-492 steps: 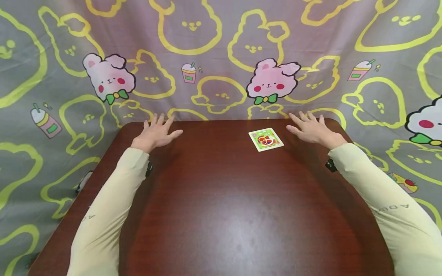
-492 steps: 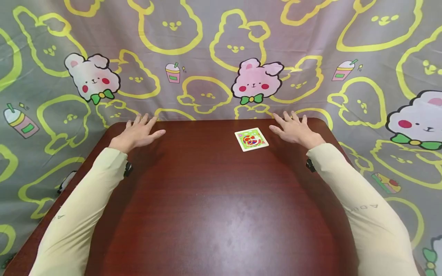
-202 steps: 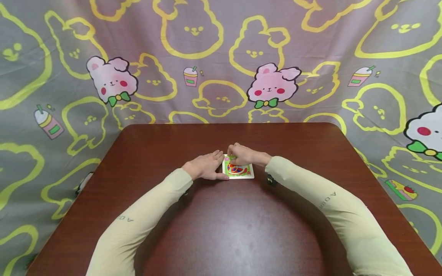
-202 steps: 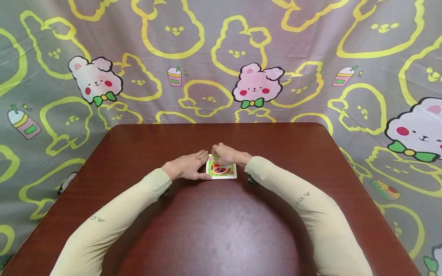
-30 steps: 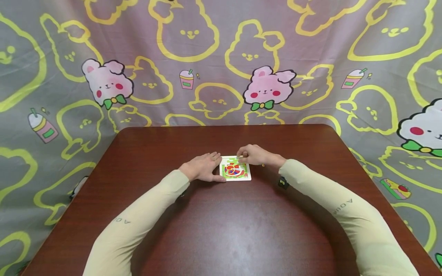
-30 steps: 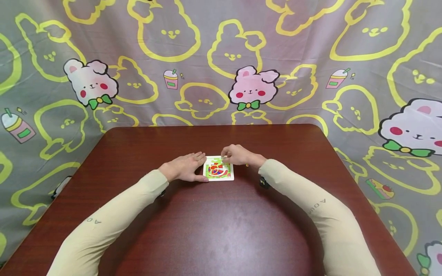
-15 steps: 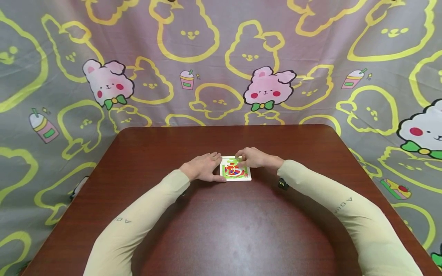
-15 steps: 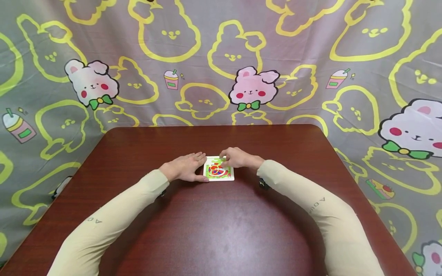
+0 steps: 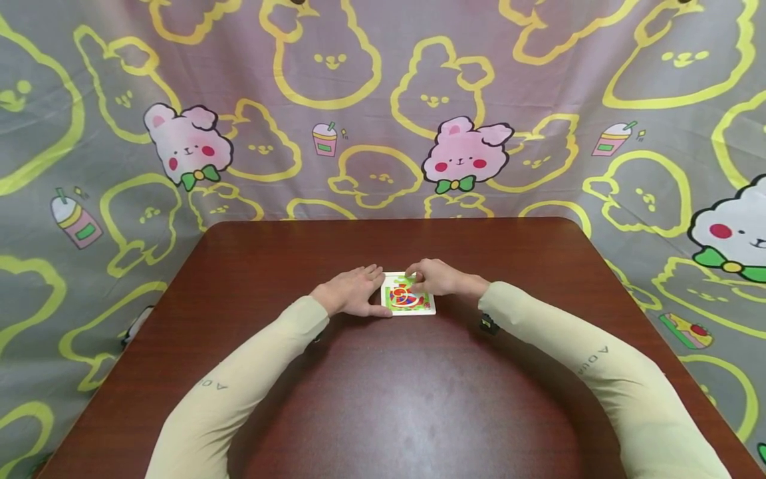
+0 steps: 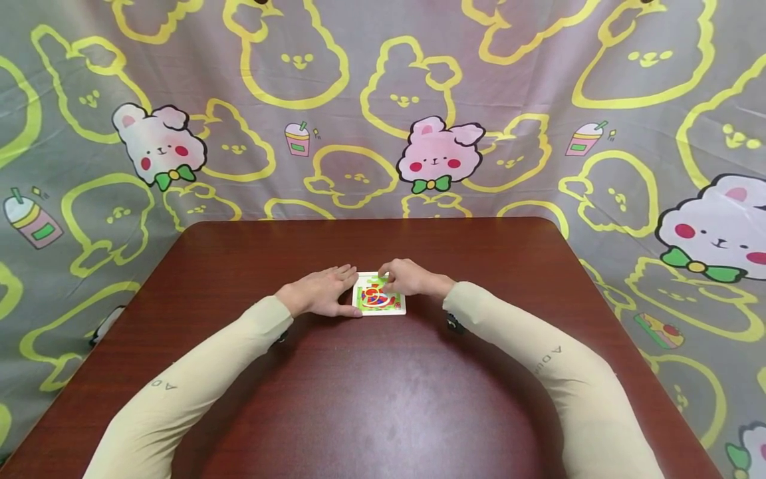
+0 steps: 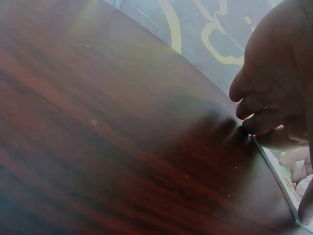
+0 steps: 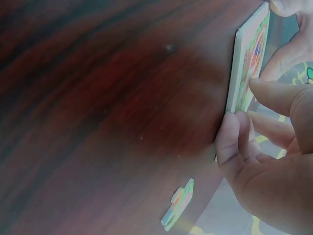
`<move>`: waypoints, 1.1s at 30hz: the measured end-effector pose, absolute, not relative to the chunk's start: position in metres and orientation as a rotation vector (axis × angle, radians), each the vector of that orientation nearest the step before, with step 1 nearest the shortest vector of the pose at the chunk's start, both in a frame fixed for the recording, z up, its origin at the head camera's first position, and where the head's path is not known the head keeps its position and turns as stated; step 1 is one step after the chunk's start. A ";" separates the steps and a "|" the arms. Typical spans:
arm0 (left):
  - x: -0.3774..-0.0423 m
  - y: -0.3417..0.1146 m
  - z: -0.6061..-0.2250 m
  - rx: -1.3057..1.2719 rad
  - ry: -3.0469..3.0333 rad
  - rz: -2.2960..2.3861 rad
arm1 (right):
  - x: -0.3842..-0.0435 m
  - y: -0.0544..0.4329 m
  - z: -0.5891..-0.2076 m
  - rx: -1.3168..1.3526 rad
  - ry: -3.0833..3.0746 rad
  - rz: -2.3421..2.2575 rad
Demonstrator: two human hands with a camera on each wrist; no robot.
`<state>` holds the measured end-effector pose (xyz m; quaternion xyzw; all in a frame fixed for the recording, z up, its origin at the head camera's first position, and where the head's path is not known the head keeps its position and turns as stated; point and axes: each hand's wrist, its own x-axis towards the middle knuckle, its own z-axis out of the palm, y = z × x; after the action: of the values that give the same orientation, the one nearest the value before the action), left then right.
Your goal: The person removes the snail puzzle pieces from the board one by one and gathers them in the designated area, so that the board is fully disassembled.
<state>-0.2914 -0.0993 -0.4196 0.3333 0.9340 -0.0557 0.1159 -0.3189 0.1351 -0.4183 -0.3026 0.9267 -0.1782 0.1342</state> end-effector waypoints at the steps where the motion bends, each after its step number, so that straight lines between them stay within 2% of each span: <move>1: -0.291 -0.099 -0.420 0.977 2.736 -0.161 | -0.318 0.135 -0.419 -0.882 2.687 -0.515; 33: -0.291 -0.098 -0.420 0.987 2.746 -0.165 | -0.318 0.130 -0.422 -0.869 2.706 -0.546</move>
<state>-0.2912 -0.0979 -0.4199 0.3357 0.9340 -0.0561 0.1092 -0.3177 0.1299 -0.4218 -0.2980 0.9278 -0.1873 0.1234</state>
